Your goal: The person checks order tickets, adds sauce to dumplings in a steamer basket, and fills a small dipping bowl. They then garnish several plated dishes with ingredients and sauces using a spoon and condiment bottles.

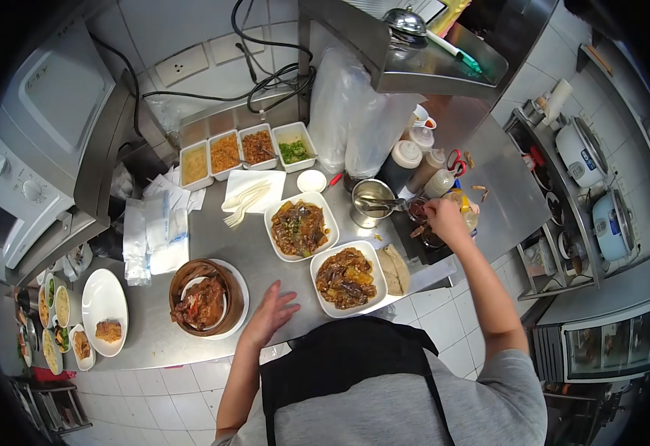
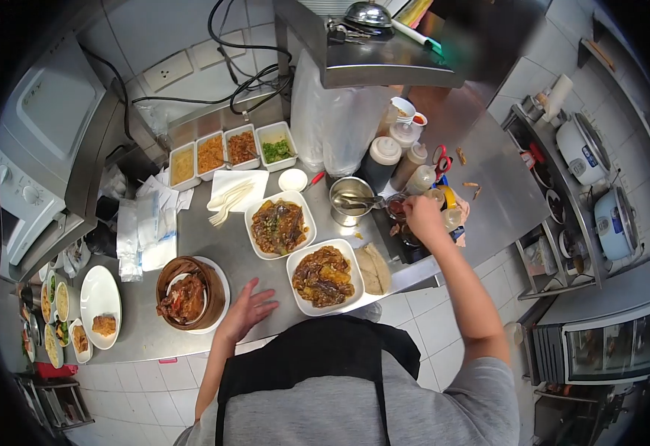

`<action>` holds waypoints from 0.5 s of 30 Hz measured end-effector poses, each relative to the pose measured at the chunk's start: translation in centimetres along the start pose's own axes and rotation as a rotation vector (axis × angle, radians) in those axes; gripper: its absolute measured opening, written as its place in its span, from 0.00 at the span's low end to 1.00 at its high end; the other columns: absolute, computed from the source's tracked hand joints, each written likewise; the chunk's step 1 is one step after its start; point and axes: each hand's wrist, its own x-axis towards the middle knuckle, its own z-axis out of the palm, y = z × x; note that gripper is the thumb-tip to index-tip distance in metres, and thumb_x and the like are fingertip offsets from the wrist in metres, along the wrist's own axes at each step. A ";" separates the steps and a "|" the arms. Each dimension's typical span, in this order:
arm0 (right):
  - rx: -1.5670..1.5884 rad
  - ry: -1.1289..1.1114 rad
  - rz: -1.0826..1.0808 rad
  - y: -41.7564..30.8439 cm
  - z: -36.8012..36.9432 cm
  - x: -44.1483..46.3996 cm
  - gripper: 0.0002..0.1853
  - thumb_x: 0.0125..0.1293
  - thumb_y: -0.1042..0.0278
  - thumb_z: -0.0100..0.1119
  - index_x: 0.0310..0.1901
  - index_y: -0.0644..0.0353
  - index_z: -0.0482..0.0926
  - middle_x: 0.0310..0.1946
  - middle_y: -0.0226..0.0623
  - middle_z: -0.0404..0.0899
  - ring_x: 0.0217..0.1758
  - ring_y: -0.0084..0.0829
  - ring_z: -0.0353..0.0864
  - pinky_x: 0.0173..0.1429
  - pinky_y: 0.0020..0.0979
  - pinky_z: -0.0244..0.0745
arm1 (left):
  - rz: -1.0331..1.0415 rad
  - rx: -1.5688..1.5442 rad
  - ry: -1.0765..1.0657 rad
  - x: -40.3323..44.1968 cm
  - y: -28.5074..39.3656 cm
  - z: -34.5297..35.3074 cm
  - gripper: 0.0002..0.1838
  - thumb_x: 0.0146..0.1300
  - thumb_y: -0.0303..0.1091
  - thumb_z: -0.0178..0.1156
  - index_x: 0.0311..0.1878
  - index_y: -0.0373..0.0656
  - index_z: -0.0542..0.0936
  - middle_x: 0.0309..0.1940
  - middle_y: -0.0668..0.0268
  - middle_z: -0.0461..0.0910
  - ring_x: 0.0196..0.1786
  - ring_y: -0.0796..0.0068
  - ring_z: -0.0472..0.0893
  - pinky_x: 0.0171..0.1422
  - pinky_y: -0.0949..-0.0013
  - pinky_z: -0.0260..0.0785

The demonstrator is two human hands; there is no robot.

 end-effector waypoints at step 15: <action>0.753 0.188 0.552 1.7 -2.6 -5.1 0.07 0.64 0.74 0.53 0.36 0.69 0.79 0.19 0.34 0.77 0.14 0.21 0.75 0.17 0.22 0.69 | 0.043 0.075 -0.088 -1.3 1.4 0.0 0.30 0.70 0.53 0.43 0.69 0.46 0.55 0.58 0.59 0.71 0.57 0.67 0.75 0.63 0.66 0.61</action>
